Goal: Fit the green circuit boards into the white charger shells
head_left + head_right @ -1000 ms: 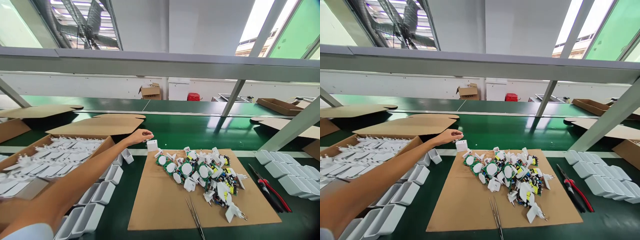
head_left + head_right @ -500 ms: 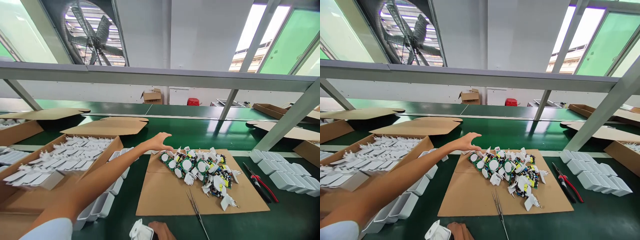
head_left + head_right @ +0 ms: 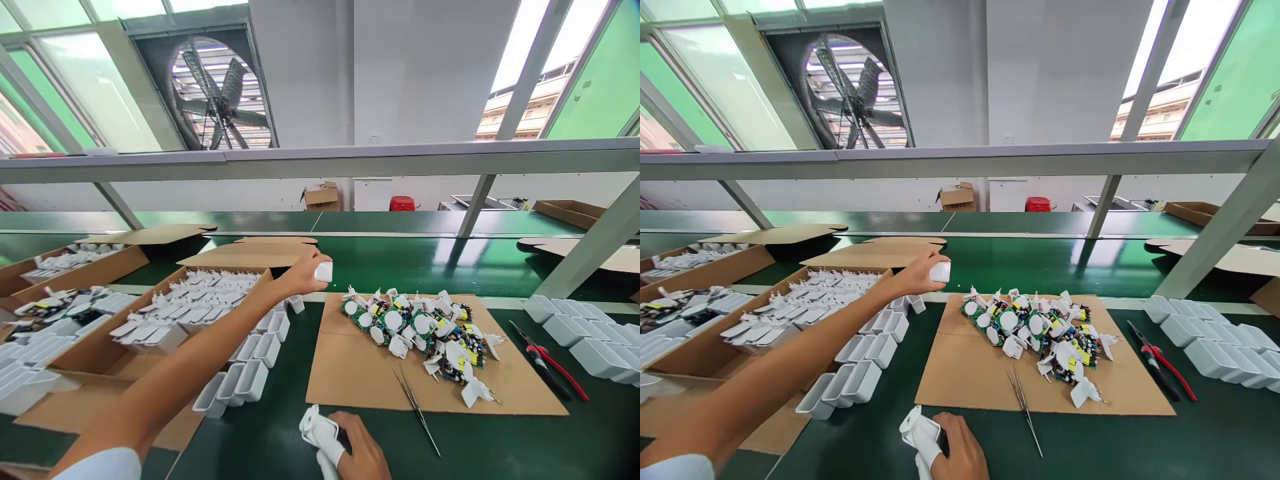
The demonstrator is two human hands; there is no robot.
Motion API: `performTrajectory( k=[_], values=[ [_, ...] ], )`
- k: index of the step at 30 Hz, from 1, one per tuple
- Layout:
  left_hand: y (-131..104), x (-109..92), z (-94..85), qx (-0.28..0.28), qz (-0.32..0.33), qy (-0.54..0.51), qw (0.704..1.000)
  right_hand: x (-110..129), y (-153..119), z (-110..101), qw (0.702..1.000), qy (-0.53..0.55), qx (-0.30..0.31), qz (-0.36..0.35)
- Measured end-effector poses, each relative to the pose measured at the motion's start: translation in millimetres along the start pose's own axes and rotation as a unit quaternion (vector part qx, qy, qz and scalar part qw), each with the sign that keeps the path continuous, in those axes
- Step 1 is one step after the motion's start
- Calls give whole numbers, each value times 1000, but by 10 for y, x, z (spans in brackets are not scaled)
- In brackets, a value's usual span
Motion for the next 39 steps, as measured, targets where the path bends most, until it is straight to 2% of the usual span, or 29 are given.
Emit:
performTrajectory(
  k=[3,6,10,14,18,21,24,26,29,31,35,39],
  values=[
    [-211,-123,-5,17,19,24,999,63,-39,34,997,-31,-3,-76],
    [-404,-152,170,46,16,39,998,187,-69,25,988,-56,-11,-146],
    [-588,-57,402,72,5,63,995,304,-27,-118,989,-57,7,-136],
    [-684,89,510,85,2,88,992,466,5,-296,985,-67,41,-154],
    [-776,126,519,89,7,87,992,509,3,-375,985,-77,47,-146],
    [-972,-14,449,85,24,70,994,520,-28,-387,982,-84,27,-167],
    [-1323,-325,383,84,82,-6,993,521,-44,-377,978,-85,24,-187],
    [-1612,-570,403,95,131,-81,984,516,-36,-371,979,-75,34,-187],
    [-2022,-871,585,130,175,-129,967,515,-22,-386,982,-49,44,-178],
    [-2217,-991,741,134,188,-143,962,502,-15,-402,985,-29,49,-163],
    [-2364,-1002,947,66,167,-247,952,477,-3,-421,989,6,58,-136],
    [-2364,-815,1110,-12,74,-370,926,520,12,-425,986,-18,65,-154]
  ],
)
Point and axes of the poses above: each hand's wrist, its own y-axis towards the middle knuckle, its own z-axis out of the palm, x = y × z, the point moved 7 cm from there along y, towards the middle knuckle, and after that the axes turned 14 degrees about x, right-handed, at the moved point
